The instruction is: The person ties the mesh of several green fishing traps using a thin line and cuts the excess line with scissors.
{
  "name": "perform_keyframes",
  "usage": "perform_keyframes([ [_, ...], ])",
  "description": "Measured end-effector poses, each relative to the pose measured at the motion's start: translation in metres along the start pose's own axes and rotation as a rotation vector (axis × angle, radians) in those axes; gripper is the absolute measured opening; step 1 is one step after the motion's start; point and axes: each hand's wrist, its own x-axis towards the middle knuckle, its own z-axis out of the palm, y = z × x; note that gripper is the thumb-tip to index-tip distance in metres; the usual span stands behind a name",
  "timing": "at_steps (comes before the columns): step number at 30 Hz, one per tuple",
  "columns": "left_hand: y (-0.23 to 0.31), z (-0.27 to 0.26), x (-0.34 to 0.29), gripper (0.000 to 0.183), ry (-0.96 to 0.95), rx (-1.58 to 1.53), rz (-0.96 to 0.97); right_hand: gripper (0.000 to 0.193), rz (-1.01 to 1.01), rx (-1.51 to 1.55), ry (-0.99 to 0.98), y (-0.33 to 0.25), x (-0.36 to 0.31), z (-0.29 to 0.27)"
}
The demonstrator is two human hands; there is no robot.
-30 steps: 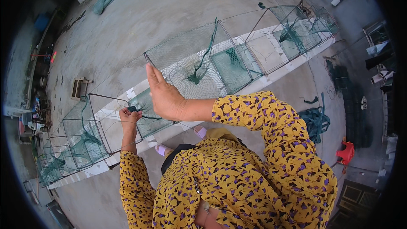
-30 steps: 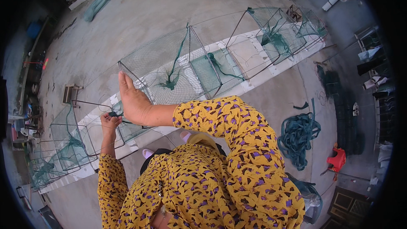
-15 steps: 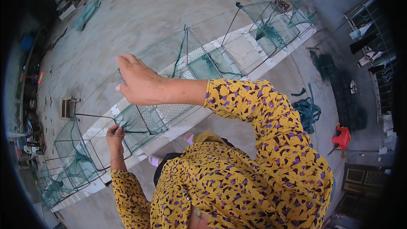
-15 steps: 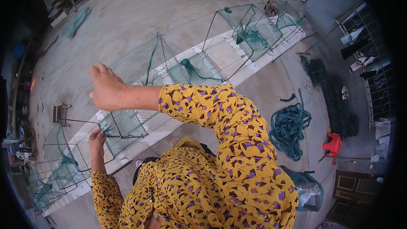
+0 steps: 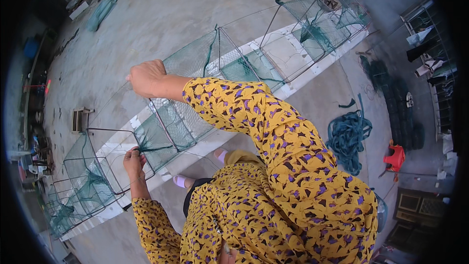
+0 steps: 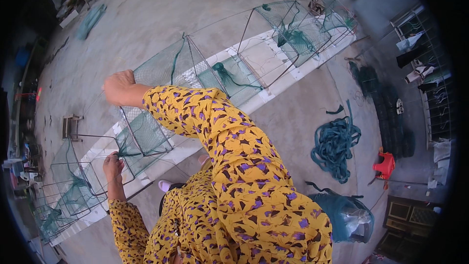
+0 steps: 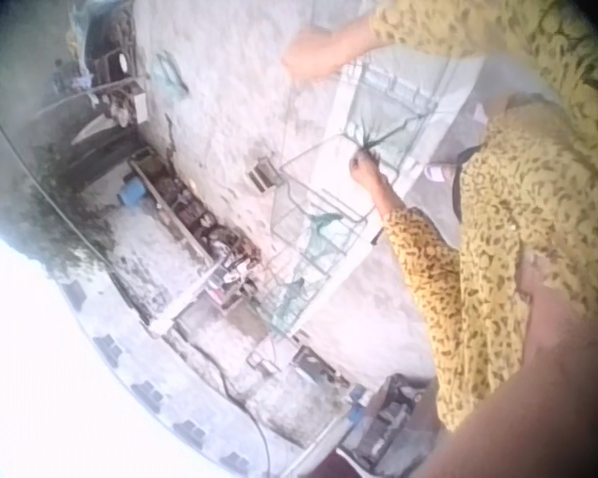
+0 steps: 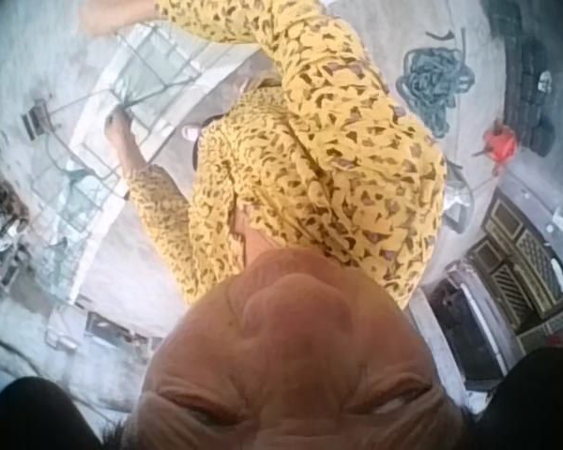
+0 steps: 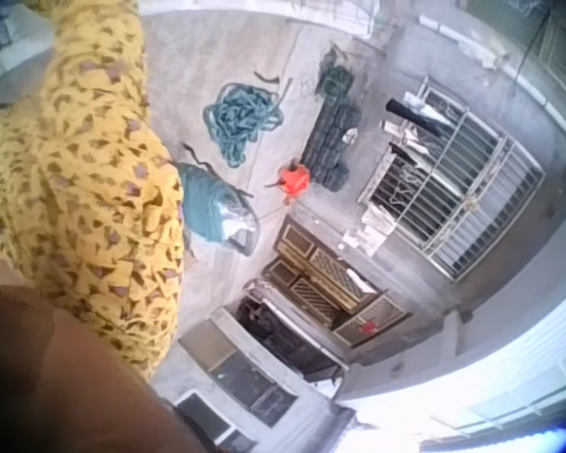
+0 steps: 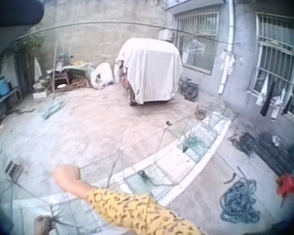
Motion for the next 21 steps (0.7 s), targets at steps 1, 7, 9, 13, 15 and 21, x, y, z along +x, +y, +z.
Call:
perform_keyframes([
  [1,0.002,-0.003,-0.002,0.016,0.029,0.002,-0.001,0.03,-0.019,0.019,-0.01,-0.005,0.011,0.001],
  [7,0.008,0.016,0.001,0.008,0.008,0.004,0.095,0.022,-0.1,-0.142,-0.11,0.002,0.003,-0.001],
  [9,-0.002,0.016,-0.001,0.008,0.022,0.017,0.095,0.023,-0.051,-0.197,-0.225,0.001,0.001,0.002],
  [13,0.0,0.007,0.016,0.01,0.091,0.24,0.245,0.022,-0.071,-0.159,-0.131,-0.007,0.008,0.008],
  [15,-0.013,-0.006,0.03,0.01,0.125,0.236,0.342,0.031,-0.083,-0.203,-0.163,-0.015,0.01,0.009],
  [21,0.012,0.032,0.024,0.023,0.256,0.192,0.165,0.041,-0.074,-0.316,-0.134,0.005,0.014,-0.01],
])
